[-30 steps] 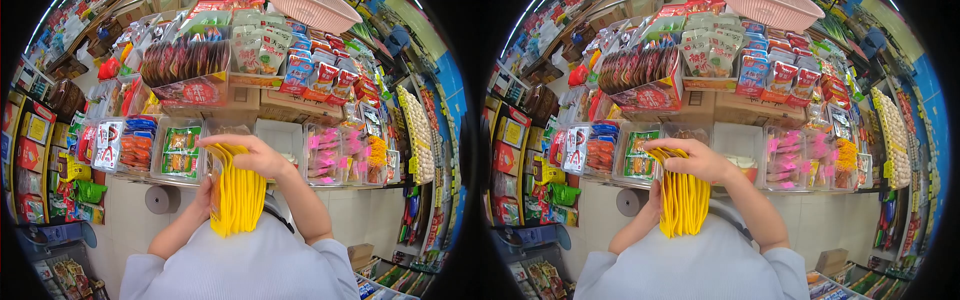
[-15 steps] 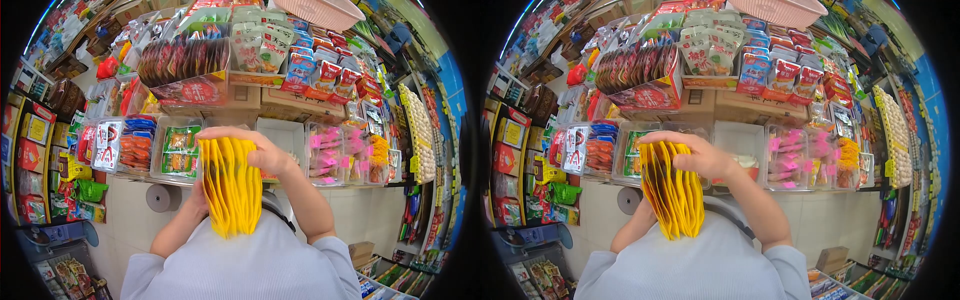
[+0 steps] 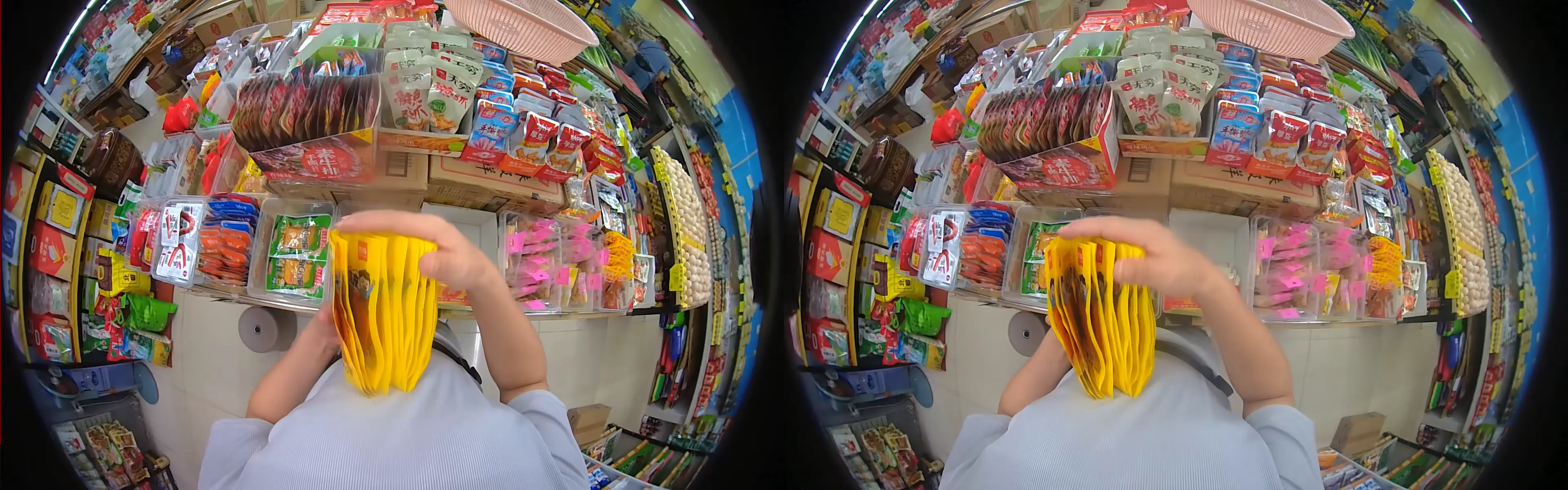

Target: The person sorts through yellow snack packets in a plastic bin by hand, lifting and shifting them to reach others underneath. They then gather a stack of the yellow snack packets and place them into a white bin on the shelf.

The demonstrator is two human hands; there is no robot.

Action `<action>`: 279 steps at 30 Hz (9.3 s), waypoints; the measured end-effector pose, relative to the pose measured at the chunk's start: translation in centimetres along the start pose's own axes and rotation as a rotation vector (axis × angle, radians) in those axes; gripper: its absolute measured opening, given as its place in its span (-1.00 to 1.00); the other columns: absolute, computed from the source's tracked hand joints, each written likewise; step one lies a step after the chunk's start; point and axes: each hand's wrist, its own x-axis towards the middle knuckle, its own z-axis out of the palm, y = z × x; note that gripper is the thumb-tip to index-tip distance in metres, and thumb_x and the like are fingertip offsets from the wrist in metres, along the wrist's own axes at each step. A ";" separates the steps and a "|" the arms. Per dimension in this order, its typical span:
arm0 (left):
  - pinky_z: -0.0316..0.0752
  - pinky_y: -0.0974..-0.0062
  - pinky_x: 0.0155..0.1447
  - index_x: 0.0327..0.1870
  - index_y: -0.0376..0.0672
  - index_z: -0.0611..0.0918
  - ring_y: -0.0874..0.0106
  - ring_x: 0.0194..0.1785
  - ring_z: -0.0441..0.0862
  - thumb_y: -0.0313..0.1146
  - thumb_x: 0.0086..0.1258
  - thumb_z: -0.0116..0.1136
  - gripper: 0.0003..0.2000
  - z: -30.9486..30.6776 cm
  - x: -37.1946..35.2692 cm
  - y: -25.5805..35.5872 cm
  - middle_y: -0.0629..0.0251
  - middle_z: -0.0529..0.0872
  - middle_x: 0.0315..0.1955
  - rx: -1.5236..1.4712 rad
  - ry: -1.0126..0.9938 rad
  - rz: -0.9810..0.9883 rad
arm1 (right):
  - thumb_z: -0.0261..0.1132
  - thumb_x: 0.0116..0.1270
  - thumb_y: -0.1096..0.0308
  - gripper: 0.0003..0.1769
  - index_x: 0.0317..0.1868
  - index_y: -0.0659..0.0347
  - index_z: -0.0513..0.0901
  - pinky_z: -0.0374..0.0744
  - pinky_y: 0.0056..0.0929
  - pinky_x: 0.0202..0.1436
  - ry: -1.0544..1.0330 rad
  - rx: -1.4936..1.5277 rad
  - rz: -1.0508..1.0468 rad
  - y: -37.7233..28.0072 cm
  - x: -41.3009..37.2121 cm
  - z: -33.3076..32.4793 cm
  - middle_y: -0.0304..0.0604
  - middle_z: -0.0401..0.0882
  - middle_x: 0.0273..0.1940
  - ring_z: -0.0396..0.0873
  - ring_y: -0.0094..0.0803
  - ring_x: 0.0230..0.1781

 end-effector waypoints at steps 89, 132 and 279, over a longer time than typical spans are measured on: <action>0.45 0.03 0.49 0.54 -0.10 0.34 0.18 0.43 0.51 0.19 -0.01 0.62 0.08 -0.7 -0.5 -1.8 0.15 0.52 0.40 -0.075 0.057 -0.039 | -0.14 0.28 -0.65 0.13 0.59 0.04 0.30 -0.12 0.30 0.63 0.260 -1.453 -0.151 -6.4 -4.8 7.5 0.23 0.08 0.61 -0.03 0.25 0.65; 0.53 0.35 0.34 0.45 -0.19 0.27 0.42 0.30 0.53 -0.41 0.56 0.15 -0.49 3.7 0.3 0.6 0.17 0.53 0.26 0.558 0.414 0.083 | 0.34 0.44 0.39 -0.14 0.57 0.43 0.02 0.33 -0.27 0.51 0.781 0.100 0.254 7.2 -8.3 7.0 0.05 0.32 0.43 0.34 -0.28 0.44; 0.48 0.13 0.24 0.10 -0.18 0.49 -0.01 0.15 0.57 -0.59 0.01 0.44 -0.44 1.8 14.7 -6.5 0.06 0.66 -0.06 2.062 0.218 0.660 | 0.33 -0.03 0.45 -0.84 -0.35 0.16 0.65 0.57 -0.28 -0.41 0.229 -1.452 -0.321 1.8 -16.0 -7.7 -0.24 0.56 -0.44 0.60 -0.29 -0.42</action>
